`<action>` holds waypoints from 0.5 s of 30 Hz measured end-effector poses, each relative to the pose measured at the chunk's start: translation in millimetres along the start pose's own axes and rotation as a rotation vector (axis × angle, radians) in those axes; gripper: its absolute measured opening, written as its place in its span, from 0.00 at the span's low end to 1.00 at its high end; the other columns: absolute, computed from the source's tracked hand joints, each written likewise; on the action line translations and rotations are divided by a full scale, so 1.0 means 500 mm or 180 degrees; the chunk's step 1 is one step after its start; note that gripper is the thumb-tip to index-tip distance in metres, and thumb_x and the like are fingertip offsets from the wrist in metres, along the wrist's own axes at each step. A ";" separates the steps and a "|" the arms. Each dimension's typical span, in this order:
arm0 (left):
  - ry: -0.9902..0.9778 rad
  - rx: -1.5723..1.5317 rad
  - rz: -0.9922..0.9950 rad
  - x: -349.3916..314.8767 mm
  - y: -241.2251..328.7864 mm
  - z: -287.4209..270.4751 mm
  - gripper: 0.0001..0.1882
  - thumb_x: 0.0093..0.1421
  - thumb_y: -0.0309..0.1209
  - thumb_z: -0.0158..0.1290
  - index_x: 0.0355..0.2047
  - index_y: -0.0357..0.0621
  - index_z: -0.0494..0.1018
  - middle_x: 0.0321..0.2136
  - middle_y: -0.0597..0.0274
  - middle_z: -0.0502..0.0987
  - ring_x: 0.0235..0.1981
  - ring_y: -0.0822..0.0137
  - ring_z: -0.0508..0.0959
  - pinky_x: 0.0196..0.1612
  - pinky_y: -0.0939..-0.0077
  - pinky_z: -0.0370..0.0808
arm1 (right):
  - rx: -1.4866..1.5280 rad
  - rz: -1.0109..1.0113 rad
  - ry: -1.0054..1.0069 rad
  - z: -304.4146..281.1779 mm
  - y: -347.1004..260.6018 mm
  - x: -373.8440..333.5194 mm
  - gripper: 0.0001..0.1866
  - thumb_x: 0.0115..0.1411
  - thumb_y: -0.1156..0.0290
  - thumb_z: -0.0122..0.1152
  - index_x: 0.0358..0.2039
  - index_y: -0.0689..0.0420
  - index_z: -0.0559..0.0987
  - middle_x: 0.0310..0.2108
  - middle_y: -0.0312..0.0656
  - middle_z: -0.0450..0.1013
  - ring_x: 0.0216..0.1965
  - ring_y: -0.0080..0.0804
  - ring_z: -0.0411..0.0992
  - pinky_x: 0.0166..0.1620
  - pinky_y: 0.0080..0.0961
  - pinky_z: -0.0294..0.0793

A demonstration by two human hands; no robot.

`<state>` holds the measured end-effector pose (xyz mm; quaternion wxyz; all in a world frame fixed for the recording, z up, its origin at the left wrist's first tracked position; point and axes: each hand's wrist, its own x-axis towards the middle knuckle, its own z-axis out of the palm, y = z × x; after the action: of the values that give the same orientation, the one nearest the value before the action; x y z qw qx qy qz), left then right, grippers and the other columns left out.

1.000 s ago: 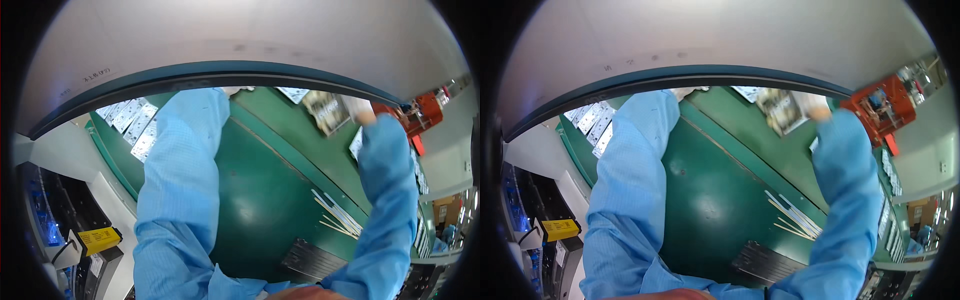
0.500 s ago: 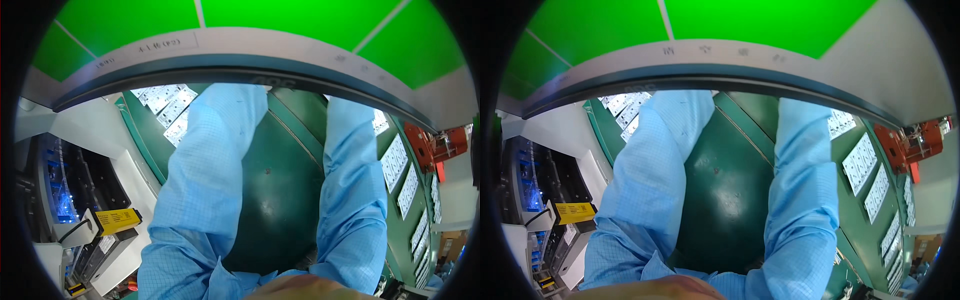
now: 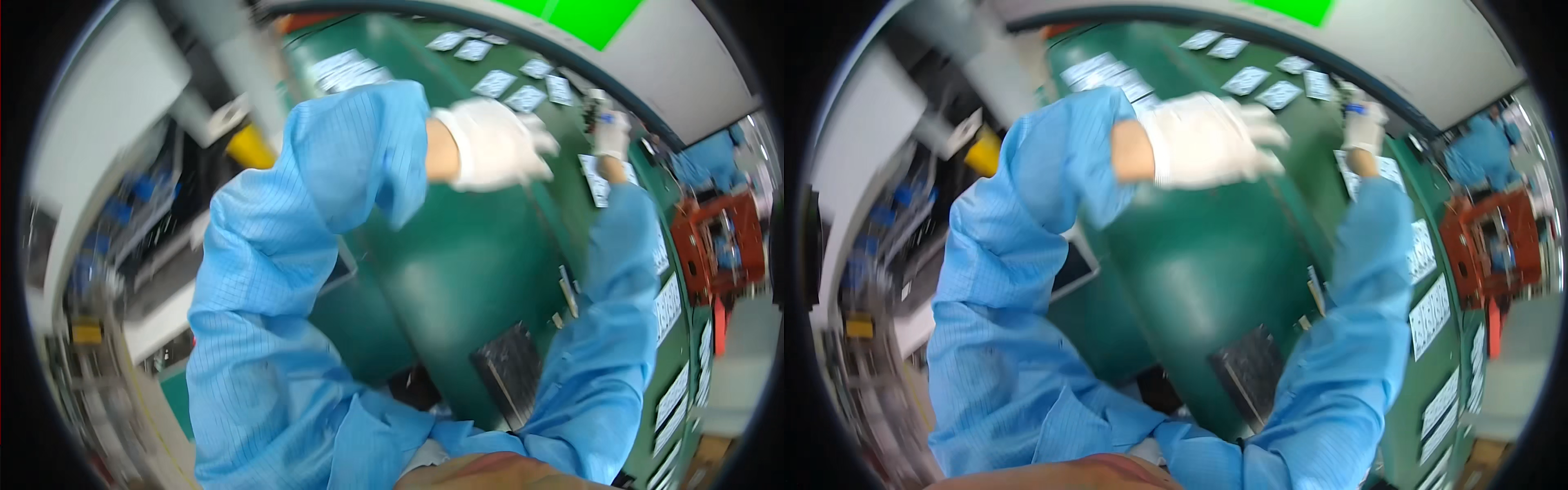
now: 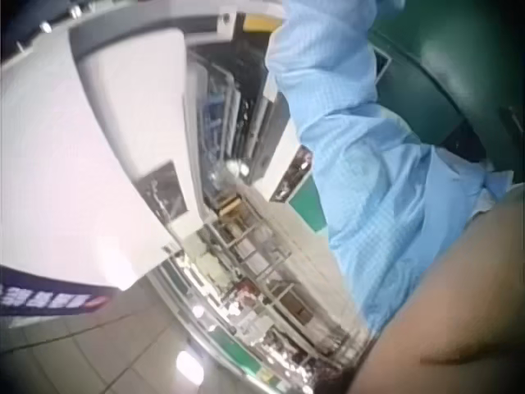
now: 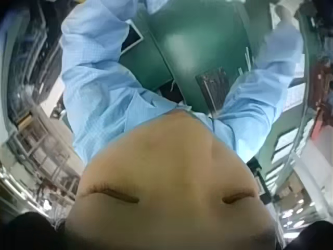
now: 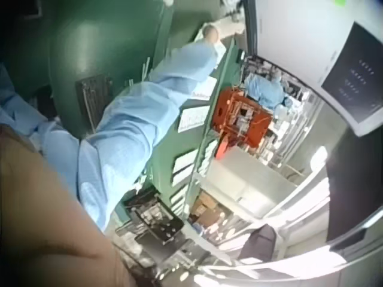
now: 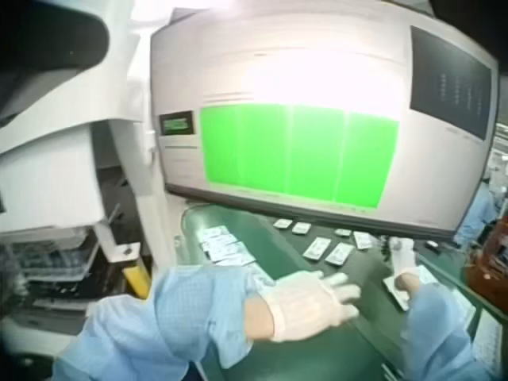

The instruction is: Testing printed circuit boards using a test fixture and marking them with a pen.

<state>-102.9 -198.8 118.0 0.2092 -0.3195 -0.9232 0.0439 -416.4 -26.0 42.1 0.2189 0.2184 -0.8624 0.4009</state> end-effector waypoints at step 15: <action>-0.0059 0.0275 -0.3876 -0.676 0.487 -0.336 0.17 0.62 0.29 0.45 0.51 0.51 0.69 0.46 0.53 0.72 0.43 0.48 0.75 0.46 0.65 0.74 | -0.1242 -0.2134 -0.2106 -0.167 -0.404 -0.668 0.19 0.64 0.52 0.44 0.42 0.55 0.71 0.30 0.58 0.75 0.29 0.59 0.74 0.31 0.50 0.75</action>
<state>345.4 -220.2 97.3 0.2014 0.2749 -0.9392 -0.0434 -17.8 -10.7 26.5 0.0874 0.5534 -0.8268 0.0494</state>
